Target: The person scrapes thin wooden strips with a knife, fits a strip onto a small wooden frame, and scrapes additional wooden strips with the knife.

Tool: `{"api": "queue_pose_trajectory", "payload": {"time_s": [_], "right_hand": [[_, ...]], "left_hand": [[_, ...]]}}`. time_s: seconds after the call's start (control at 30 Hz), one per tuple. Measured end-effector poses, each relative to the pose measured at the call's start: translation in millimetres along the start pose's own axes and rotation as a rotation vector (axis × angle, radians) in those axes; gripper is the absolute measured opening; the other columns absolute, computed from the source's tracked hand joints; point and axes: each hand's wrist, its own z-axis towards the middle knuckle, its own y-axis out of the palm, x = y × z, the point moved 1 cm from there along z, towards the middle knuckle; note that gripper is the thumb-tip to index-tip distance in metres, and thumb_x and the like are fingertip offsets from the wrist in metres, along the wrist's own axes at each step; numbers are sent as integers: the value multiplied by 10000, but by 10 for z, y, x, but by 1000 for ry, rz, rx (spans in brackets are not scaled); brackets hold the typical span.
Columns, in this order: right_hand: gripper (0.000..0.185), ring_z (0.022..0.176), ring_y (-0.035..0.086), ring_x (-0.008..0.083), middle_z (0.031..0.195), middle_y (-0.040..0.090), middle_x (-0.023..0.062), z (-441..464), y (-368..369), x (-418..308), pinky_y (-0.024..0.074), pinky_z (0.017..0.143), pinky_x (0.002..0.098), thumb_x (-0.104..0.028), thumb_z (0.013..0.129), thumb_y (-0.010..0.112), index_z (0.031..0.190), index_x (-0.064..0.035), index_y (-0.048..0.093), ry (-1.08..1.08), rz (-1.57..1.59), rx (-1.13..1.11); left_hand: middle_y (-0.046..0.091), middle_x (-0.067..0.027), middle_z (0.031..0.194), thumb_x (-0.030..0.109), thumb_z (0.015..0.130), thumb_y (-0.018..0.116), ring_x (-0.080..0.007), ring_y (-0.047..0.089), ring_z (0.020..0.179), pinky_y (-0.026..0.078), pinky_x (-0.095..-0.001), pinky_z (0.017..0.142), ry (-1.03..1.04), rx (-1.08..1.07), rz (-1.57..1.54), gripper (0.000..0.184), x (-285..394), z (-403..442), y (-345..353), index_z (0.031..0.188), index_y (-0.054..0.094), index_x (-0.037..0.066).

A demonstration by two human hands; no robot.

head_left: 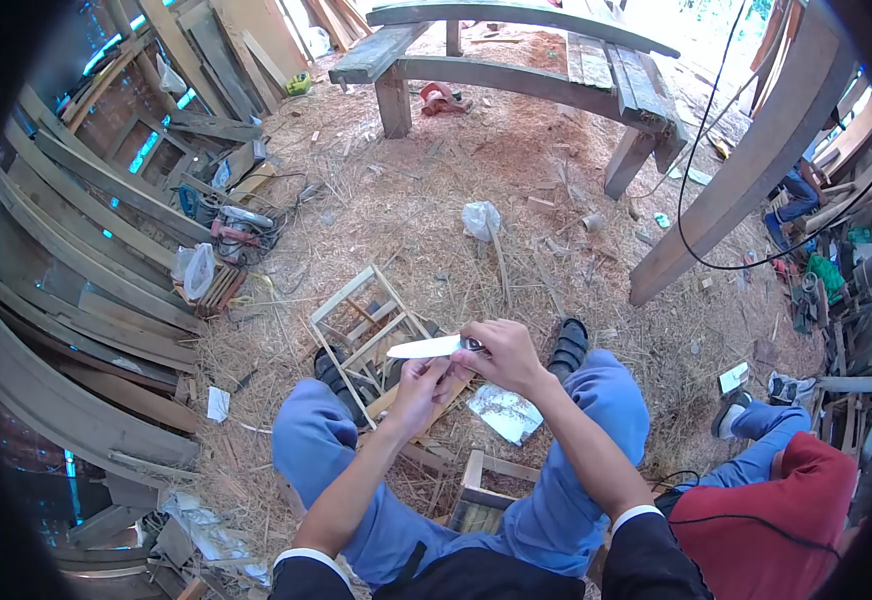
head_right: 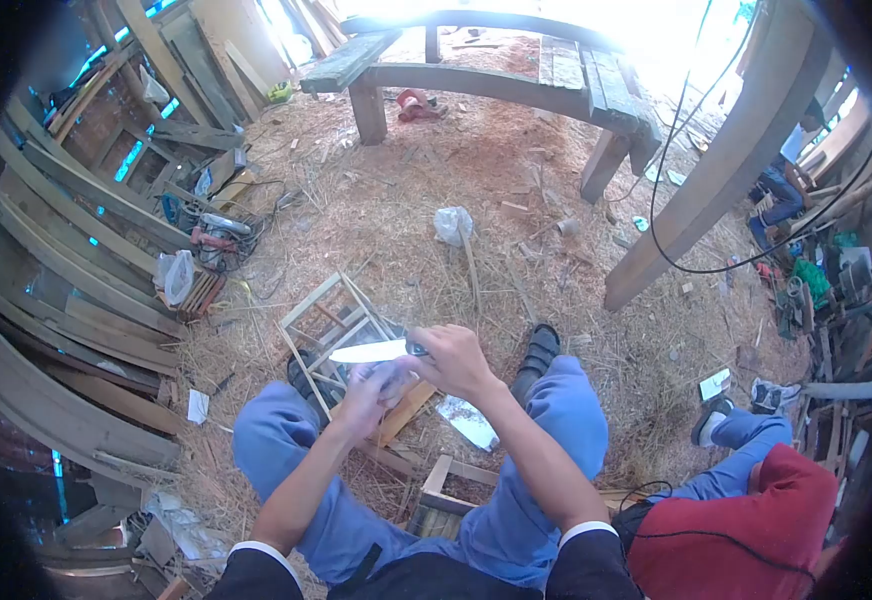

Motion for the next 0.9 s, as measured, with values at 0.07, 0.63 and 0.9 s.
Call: {"api": "queue_pose_trajectory", "payload": {"time_s": [0.07,0.63,0.9], "right_hand": [[367,673,666,280,777,672,122,36,24,3,491,603,386,-383,841,770,986,-61,669,63,43,14],[231,589,392,31,636,478,-63,6,-213,198,312,513,248,-233,941,713,940,-8,662,606,556,29],[226,597,390,32,642,477,-60,129,-166,150,313,519,246,-224,944,712,964,-3,671,596,539,47]], "left_hand": [[611,-23,813,163,1043,532,-17,357,523,259,-185,445,19,11,-13,228,7,4,-2,1224,616,54],[619,-33,848,138,1051,508,-4,348,520,282,-183,447,-38,-54,199,419,-17,8,101,1465,488,74],[600,-22,846,141,1045,524,-8,344,504,276,-185,444,-18,-6,102,390,94,-38,144,1416,510,21]]}}
